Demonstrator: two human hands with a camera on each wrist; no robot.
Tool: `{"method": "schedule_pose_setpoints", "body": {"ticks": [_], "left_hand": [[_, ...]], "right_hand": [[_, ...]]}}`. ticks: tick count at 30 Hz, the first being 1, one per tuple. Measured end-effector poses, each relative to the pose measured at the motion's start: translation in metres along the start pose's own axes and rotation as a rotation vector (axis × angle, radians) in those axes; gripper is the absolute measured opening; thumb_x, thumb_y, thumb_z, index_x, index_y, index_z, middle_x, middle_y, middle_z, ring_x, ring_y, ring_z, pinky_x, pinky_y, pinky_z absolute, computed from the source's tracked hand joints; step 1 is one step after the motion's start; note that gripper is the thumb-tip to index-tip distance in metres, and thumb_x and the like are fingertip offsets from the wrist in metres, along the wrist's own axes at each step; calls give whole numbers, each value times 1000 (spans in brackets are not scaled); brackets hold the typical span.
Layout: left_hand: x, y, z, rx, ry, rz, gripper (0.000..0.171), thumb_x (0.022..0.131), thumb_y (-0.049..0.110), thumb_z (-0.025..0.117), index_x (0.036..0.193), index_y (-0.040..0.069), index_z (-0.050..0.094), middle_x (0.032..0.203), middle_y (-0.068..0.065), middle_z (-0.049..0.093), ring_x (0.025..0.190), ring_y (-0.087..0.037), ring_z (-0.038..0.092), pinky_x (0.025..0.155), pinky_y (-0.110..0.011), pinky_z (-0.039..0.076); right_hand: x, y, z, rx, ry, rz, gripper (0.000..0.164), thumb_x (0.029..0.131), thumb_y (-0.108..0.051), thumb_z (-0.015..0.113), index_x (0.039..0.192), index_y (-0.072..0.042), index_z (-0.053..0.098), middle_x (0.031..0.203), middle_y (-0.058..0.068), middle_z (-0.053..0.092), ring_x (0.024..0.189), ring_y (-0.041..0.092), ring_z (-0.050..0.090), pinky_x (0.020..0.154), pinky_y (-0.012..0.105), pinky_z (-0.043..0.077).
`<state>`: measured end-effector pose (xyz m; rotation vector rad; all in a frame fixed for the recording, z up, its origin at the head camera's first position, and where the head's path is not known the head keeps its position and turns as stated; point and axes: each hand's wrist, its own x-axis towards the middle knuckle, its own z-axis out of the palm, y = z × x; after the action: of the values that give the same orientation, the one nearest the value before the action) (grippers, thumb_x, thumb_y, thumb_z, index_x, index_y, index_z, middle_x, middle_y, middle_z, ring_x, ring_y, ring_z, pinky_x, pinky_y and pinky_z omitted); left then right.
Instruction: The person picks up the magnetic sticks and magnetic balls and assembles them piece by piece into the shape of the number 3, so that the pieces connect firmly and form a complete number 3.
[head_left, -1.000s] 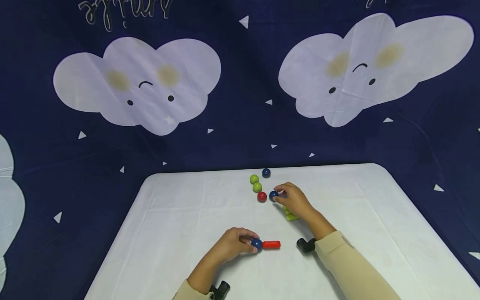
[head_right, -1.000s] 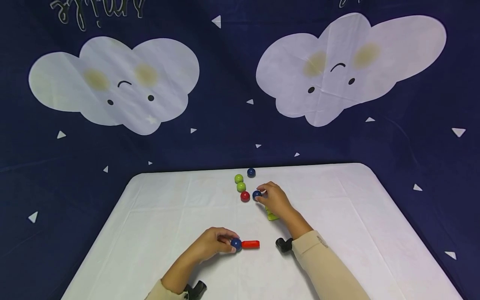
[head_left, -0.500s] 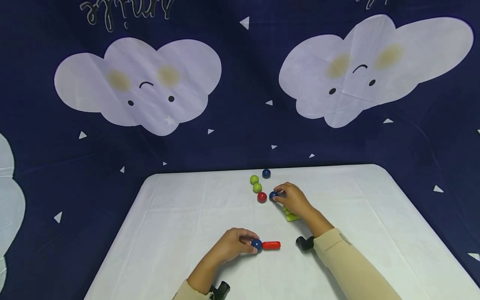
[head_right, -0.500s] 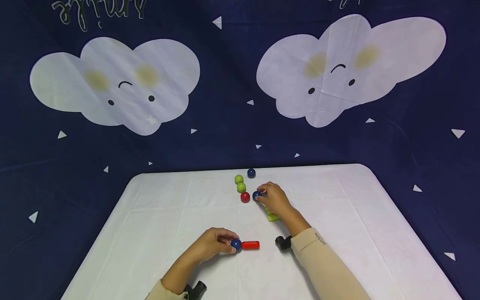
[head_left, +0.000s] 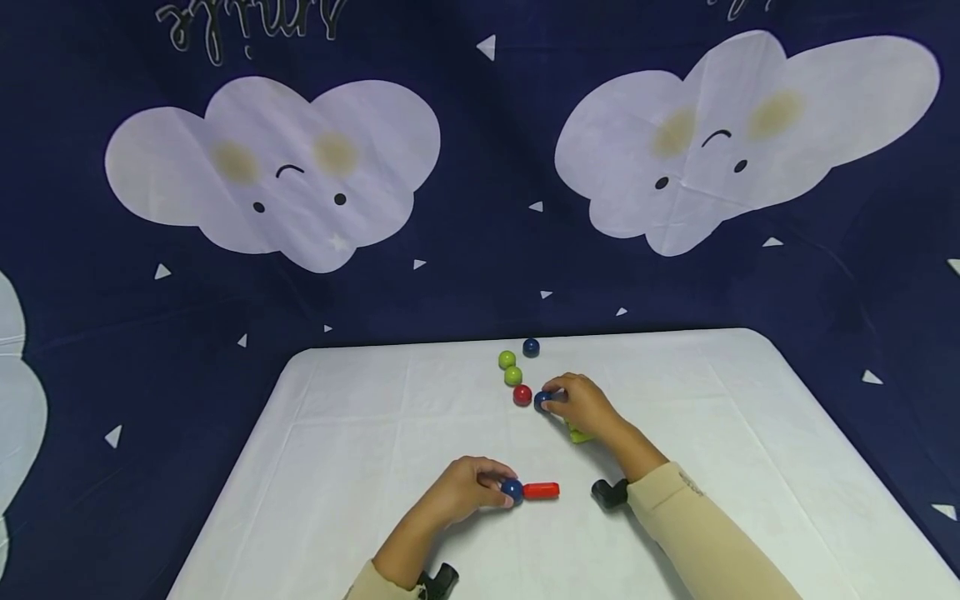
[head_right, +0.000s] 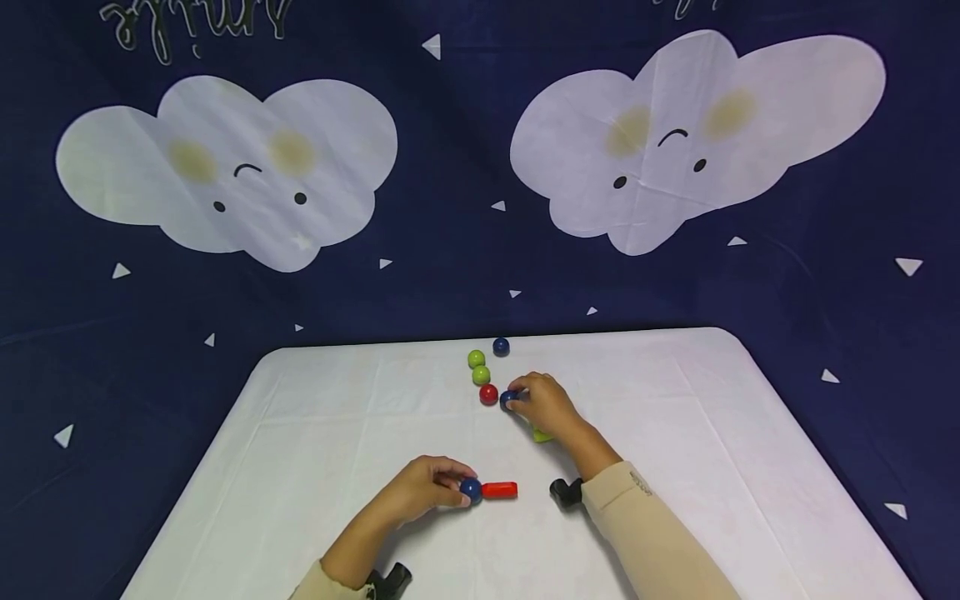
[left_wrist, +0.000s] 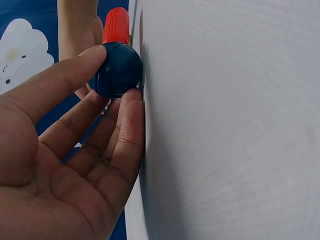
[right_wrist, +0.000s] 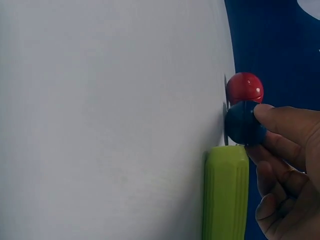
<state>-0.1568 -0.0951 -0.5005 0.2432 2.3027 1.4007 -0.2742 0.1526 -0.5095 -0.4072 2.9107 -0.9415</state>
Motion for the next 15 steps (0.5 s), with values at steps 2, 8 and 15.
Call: {"method": "schedule_pose_setpoints", "body": {"ticks": [2,8,15], "left_hand": [[0,-1,0,0,0,0,31,77,7,86,106,11,77,84,-1,68,79,-14,58,69,-24,46],[0,-3,2,1,0,-11,31,77,9,87,105,14,77,84,1,68,80,-14,59,70,-25,46],[-3,-1,2,-12,-1,-11,31,76,8,86,105,12,77,86,0,68,81,-15,59,70,-25,47]], "right_hand": [[-3,-1,0,-7,-5,-5,29,90,-23,77,115,-10,74,112,6,72,94,18,60,88,42,51],[-14,-7,-1,-21,-19,-25,27,88,-22,78,112,-11,74,112,5,71,101,20,62,93,44,52],[-28,-10,-2,-31,-27,-48,27,88,-22,79,112,-12,74,110,4,71,104,21,62,96,44,52]]}}
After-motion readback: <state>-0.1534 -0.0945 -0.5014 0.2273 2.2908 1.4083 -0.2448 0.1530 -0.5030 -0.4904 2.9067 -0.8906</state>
